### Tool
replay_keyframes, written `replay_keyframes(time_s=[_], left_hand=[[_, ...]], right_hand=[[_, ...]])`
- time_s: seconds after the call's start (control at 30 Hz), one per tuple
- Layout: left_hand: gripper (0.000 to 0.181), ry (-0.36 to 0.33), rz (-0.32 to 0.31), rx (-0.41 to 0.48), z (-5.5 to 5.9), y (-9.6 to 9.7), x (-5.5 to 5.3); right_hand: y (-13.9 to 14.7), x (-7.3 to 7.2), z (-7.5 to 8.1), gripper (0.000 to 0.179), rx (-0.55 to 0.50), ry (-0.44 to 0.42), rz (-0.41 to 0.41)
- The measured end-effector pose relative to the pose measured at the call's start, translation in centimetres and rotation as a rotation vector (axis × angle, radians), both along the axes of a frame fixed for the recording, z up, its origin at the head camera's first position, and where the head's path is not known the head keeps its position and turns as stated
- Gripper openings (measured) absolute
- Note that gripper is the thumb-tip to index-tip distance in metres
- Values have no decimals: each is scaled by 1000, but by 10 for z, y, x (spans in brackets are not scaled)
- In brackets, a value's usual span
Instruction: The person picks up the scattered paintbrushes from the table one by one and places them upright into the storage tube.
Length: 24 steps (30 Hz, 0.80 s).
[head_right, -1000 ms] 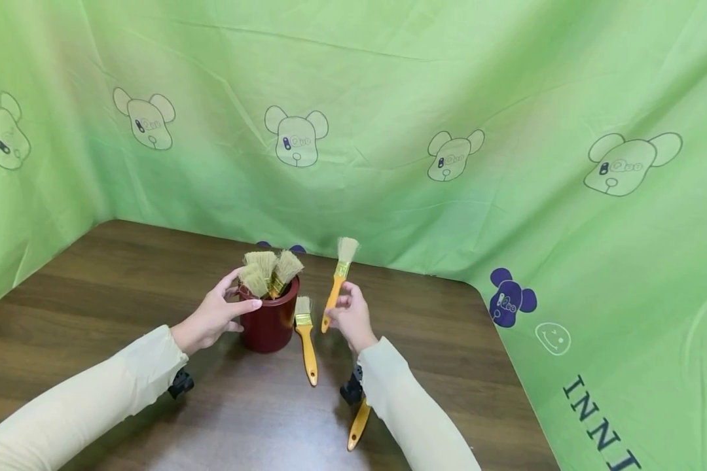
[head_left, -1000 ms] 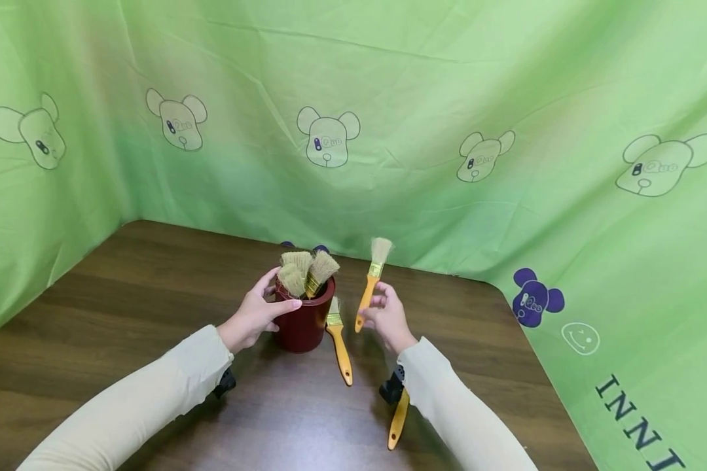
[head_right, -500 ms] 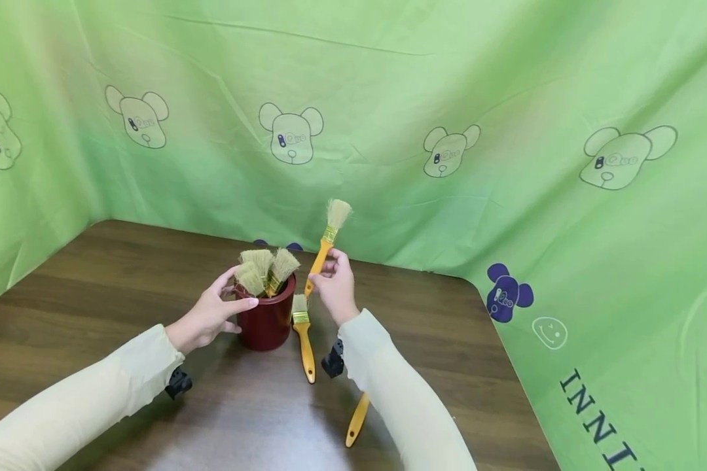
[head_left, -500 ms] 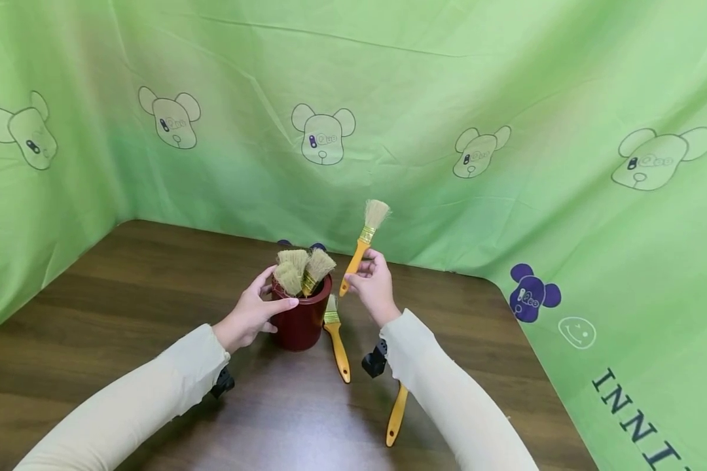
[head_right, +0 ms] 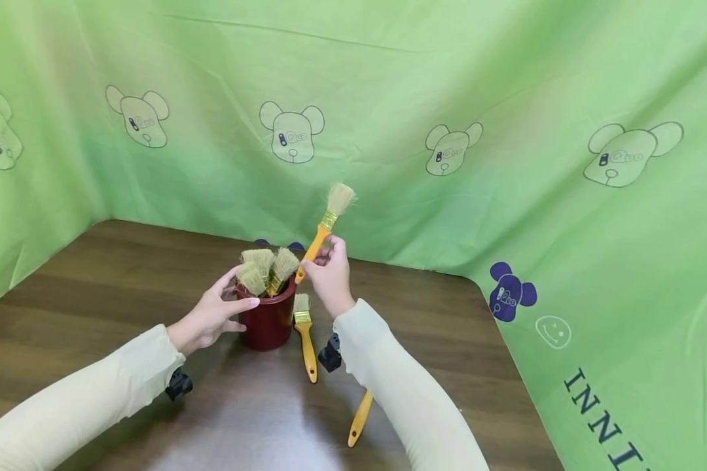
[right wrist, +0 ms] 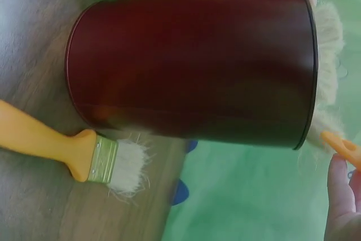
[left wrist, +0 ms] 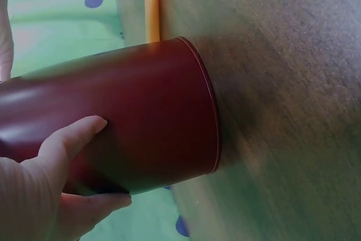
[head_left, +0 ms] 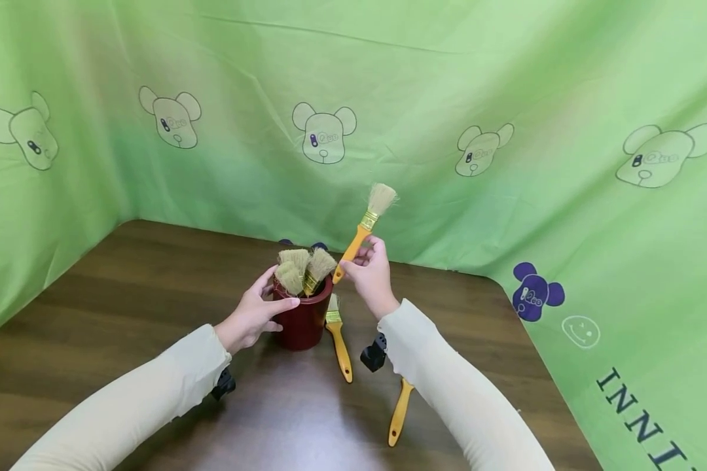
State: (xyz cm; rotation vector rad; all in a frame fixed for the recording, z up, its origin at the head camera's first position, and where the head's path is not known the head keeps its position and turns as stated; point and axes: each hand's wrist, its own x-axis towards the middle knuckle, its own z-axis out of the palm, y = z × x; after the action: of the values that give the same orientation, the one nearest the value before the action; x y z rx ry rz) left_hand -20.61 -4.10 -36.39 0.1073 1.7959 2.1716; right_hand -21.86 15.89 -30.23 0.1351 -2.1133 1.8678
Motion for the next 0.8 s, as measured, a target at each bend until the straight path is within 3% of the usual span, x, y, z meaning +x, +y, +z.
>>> replay_keyframes(time_s=[0.43, 0.8], left_hand=[[85, 34, -8, -15, 1, -1, -2], [85, 41, -12, -33, -1, 0, 1]], right_hand=[[-17, 3, 2, 41, 29, -8, 89], [-20, 2, -4, 40, 245, -31, 83]])
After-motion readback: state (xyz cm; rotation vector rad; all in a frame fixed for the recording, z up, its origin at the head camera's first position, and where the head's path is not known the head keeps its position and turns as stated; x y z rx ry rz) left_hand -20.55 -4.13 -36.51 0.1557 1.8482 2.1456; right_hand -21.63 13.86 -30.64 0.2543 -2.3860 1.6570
